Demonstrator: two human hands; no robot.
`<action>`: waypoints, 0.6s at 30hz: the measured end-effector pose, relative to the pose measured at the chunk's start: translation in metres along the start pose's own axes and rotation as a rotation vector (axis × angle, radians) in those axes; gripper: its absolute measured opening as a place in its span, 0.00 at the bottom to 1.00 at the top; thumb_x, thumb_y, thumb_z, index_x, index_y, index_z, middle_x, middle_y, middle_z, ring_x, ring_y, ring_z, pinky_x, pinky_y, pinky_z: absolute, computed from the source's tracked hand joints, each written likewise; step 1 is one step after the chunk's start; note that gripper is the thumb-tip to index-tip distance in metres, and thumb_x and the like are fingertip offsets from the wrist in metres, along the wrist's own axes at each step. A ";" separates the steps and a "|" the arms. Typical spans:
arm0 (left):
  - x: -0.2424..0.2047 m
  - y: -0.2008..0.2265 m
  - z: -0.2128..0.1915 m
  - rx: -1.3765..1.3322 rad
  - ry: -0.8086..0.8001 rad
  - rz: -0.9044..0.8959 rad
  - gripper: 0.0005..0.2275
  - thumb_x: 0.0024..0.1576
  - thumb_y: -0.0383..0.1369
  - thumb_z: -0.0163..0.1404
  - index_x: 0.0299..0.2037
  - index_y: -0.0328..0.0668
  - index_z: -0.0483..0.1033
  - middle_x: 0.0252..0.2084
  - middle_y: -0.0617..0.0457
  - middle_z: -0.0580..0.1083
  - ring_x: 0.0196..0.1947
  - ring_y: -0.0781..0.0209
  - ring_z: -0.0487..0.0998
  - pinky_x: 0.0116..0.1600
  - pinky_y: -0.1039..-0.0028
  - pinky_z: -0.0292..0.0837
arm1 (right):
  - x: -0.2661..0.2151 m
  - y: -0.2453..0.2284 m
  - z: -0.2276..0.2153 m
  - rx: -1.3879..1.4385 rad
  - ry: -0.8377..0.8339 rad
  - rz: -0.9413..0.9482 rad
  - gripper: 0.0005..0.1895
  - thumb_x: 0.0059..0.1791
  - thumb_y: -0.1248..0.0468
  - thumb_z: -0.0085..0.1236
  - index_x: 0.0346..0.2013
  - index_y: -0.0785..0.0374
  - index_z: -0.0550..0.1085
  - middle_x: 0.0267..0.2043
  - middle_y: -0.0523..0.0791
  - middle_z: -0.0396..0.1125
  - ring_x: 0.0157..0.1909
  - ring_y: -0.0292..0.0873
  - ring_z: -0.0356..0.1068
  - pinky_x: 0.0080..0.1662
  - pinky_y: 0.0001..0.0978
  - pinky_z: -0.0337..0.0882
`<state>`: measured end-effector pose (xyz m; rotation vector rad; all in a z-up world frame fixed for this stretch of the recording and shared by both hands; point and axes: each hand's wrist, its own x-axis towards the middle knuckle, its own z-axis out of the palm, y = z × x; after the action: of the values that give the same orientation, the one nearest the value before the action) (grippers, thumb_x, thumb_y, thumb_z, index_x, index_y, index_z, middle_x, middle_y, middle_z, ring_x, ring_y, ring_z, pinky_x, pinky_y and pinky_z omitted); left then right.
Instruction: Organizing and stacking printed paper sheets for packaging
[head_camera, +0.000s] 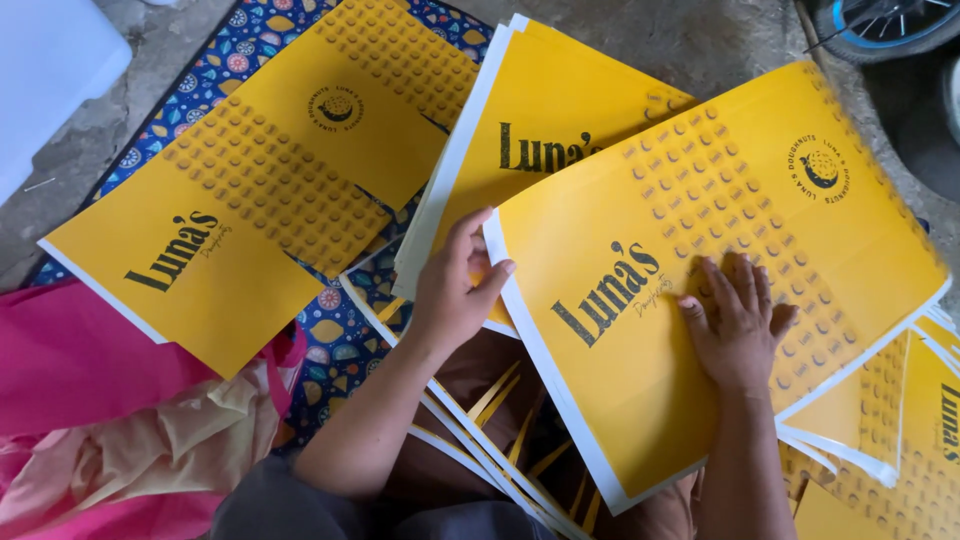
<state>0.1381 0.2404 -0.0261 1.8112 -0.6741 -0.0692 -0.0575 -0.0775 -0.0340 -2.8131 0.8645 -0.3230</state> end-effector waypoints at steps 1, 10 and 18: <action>-0.002 -0.004 0.004 0.000 0.001 0.002 0.27 0.59 0.39 0.56 0.68 0.46 0.61 0.41 0.54 0.76 0.38 0.61 0.81 0.36 0.70 0.77 | 0.000 0.000 0.001 0.000 0.002 -0.001 0.34 0.52 0.36 0.41 0.71 0.37 0.62 0.80 0.45 0.47 0.81 0.55 0.39 0.70 0.61 0.35; -0.014 -0.015 0.015 -0.068 0.099 0.016 0.26 0.66 0.32 0.48 0.74 0.41 0.54 0.22 0.61 0.64 0.21 0.68 0.63 0.28 0.73 0.61 | 0.004 -0.021 -0.007 -0.024 -0.123 0.170 0.35 0.51 0.32 0.31 0.74 0.27 0.53 0.82 0.43 0.38 0.82 0.50 0.31 0.69 0.69 0.23; -0.016 -0.021 0.017 -0.472 0.315 -0.144 0.19 0.64 0.28 0.45 0.67 0.42 0.66 0.27 0.55 0.71 0.32 0.62 0.84 0.33 0.77 0.80 | 0.007 -0.041 -0.019 -0.022 -0.154 0.288 0.35 0.51 0.31 0.28 0.73 0.28 0.54 0.83 0.42 0.36 0.82 0.49 0.29 0.66 0.79 0.20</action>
<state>0.1271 0.2374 -0.0555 1.3708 -0.2717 -0.0341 -0.0349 -0.0500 -0.0053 -2.6380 1.2206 -0.0538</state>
